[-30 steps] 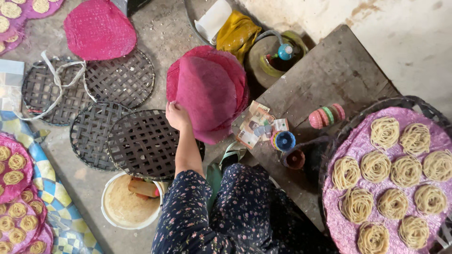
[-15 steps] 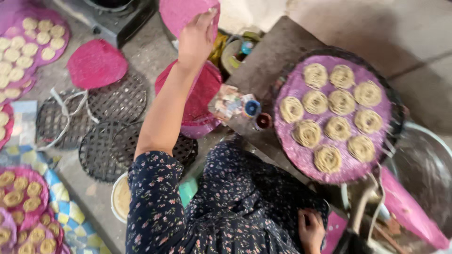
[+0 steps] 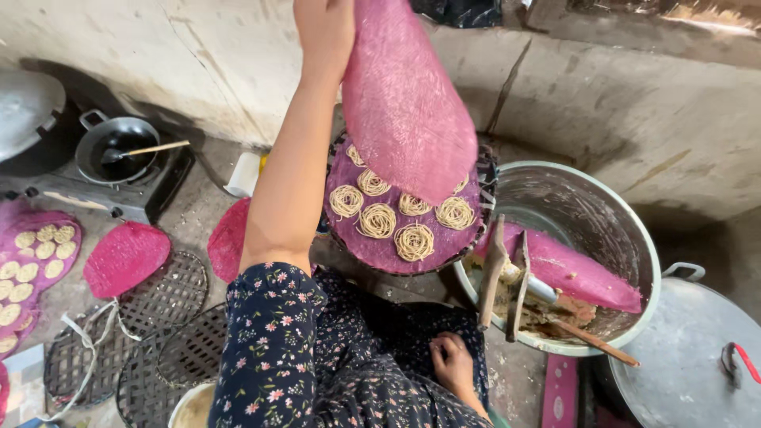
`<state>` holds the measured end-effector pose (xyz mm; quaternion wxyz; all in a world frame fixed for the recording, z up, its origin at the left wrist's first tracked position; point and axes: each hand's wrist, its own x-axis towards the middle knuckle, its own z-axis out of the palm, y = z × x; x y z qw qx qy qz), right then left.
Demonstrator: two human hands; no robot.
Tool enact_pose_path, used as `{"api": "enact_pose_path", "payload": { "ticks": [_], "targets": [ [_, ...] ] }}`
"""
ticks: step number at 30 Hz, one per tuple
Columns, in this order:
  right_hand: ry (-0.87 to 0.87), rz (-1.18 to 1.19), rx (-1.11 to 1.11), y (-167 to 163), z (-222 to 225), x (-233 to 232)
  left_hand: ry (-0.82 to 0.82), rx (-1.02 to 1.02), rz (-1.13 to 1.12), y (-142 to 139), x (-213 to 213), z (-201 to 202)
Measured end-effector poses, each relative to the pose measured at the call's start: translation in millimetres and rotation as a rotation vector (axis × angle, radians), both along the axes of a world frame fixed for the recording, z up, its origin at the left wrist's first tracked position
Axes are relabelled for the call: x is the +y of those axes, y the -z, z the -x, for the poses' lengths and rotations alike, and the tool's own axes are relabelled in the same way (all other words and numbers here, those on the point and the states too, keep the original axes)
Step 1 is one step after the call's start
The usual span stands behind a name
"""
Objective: The person sits at a low table and uses a large wooden hand press to extrude dough into noodle strands. They load dough from a bucket into the press, squeeze the levers to press strands onto a pink mesh tray, coil the strands into nests, cut strands with a small stick, and place finished nests on the tray alongside other trays of completed nests.
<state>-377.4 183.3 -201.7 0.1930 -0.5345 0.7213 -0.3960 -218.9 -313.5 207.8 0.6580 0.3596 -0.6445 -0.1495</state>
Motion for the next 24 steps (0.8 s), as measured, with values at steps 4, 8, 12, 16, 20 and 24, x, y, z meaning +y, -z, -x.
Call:
{"api": "enact_pose_path", "payload": {
  "ticks": [4, 8, 12, 16, 20, 24],
  "targets": [
    [-0.025, -0.024, -0.014, -2.9, -13.1, -4.5, 0.009, -0.044, -0.29, 61.1, 5.0, -20.5],
    [0.004, -0.059, -0.041, -7.3, -12.9, 0.0, -0.119, -0.33, -0.466, 135.4, 27.3, -45.6],
    [0.029, -0.093, -0.106, -10.0, -5.7, 6.5, -0.212, -0.513, -0.466, 177.2, 45.3, -56.3],
    [0.013, -0.055, -0.058, -7.1, -1.0, 4.9, -0.23, -0.595, -0.549, 186.2, 53.5, -52.1],
    [0.002, 0.002, 0.014, -1.9, 4.9, -0.2, -0.22, -0.608, -0.42, 188.7, 46.7, -46.0],
    [0.032, -0.031, 0.046, 2.8, 14.9, 0.6, -0.222, -0.563, -0.601, 212.2, 41.0, -47.2]
  ]
}}
